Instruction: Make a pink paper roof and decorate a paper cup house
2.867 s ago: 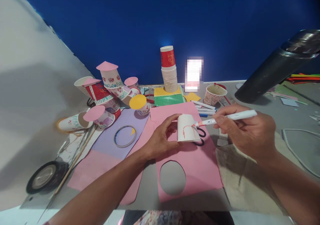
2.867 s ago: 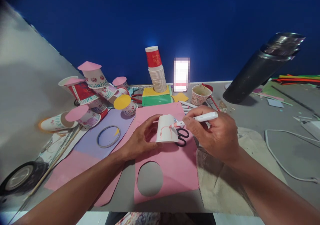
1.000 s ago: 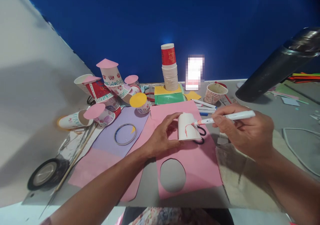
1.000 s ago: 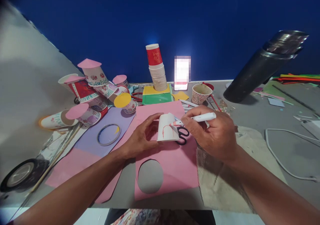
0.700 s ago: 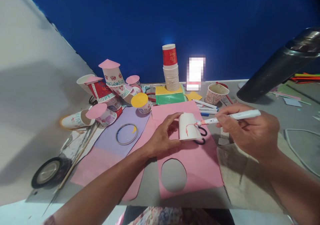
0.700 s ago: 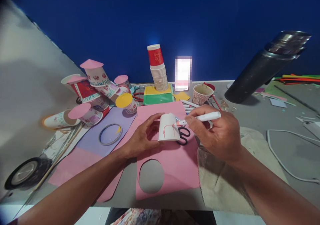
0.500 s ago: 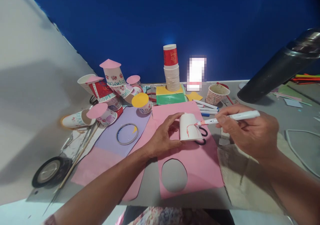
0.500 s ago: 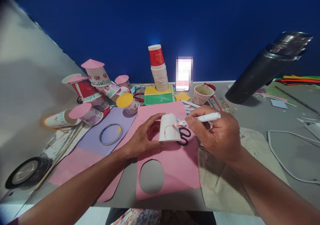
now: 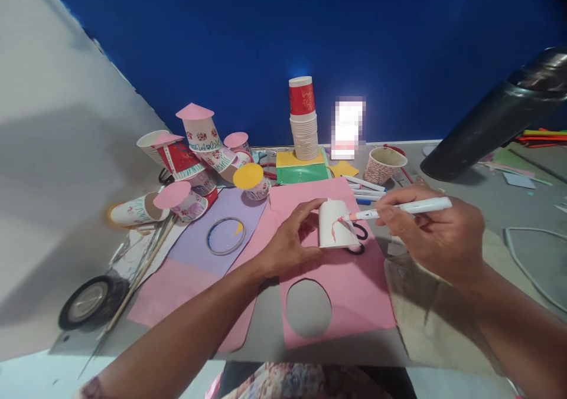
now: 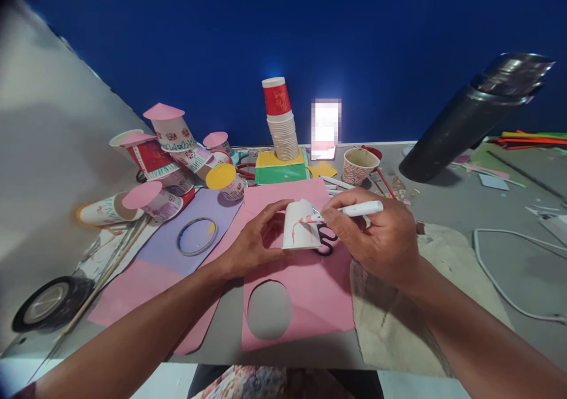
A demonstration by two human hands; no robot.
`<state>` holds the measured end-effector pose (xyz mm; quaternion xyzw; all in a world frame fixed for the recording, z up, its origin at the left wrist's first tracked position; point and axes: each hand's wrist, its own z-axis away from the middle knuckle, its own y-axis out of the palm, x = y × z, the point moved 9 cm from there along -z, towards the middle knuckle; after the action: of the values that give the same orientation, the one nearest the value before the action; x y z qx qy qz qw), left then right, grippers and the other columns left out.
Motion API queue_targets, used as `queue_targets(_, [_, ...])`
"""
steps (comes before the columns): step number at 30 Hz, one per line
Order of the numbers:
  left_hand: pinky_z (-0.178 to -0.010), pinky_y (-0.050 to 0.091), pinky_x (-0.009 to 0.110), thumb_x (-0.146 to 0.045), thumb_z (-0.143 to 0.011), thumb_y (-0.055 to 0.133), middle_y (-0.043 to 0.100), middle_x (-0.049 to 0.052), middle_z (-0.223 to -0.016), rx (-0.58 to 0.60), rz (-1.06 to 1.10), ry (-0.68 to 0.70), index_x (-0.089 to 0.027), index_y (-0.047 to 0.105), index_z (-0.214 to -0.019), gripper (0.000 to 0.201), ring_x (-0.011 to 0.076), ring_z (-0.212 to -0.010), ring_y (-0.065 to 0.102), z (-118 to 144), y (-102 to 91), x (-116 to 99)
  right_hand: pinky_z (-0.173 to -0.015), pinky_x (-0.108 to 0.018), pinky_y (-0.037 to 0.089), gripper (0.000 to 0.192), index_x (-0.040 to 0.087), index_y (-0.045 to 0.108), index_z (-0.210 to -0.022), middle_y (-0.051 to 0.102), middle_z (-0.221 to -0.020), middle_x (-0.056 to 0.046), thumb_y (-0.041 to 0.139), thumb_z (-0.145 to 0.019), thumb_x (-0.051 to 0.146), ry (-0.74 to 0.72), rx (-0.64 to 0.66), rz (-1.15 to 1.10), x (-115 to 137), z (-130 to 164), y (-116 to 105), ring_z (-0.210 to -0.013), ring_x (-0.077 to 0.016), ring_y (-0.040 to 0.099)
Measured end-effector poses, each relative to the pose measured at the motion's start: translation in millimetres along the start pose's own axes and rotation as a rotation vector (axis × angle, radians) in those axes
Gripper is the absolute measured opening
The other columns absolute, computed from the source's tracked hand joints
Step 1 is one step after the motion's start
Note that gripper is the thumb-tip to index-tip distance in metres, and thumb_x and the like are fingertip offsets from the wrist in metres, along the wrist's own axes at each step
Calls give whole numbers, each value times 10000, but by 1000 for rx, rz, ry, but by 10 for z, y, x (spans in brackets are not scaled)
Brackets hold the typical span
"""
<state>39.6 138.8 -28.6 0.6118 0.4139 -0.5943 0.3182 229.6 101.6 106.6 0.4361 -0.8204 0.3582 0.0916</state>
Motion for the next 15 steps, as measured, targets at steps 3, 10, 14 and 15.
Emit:
queue_targets(3, [-1106,511,476,-229,-742,932,571,122,-1561,-6,0,-8,-314,508,-1558,923,305,-1291,631,0,2,1,-444,-256,409,160,238,740,-782,762,-645,33,729,-941,240,13,-23,9,7,-9,-29,-428,-101,587])
queue_targets(10, [-1101,512,482,-242,-751,929,567,116,-1532,-13,-17,2,-315,543,-1528,871,300,-1263,627,2,6,-48,-444,-253,412,169,235,750,-759,766,-638,11,725,-925,253,32,-23,21,9,-18,-35,-425,-108,571])
queue_targets(14, [-1121,501,493,-218,-742,917,567,124,-1533,8,-35,24,-308,528,-1543,895,312,-1284,620,0,11,-57,-437,-243,410,166,229,741,-774,772,-651,13,715,-938,239,-1,6,12,36,-8,11,-432,-106,577])
queue_targets(15, [-1124,500,495,-219,-741,914,569,127,-1531,10,-36,24,-302,525,-1543,894,315,-1287,619,0,12,-59,-440,-240,412,164,228,738,-777,776,-661,14,717,-940,236,-7,10,8,40,-5,17,-436,-103,578])
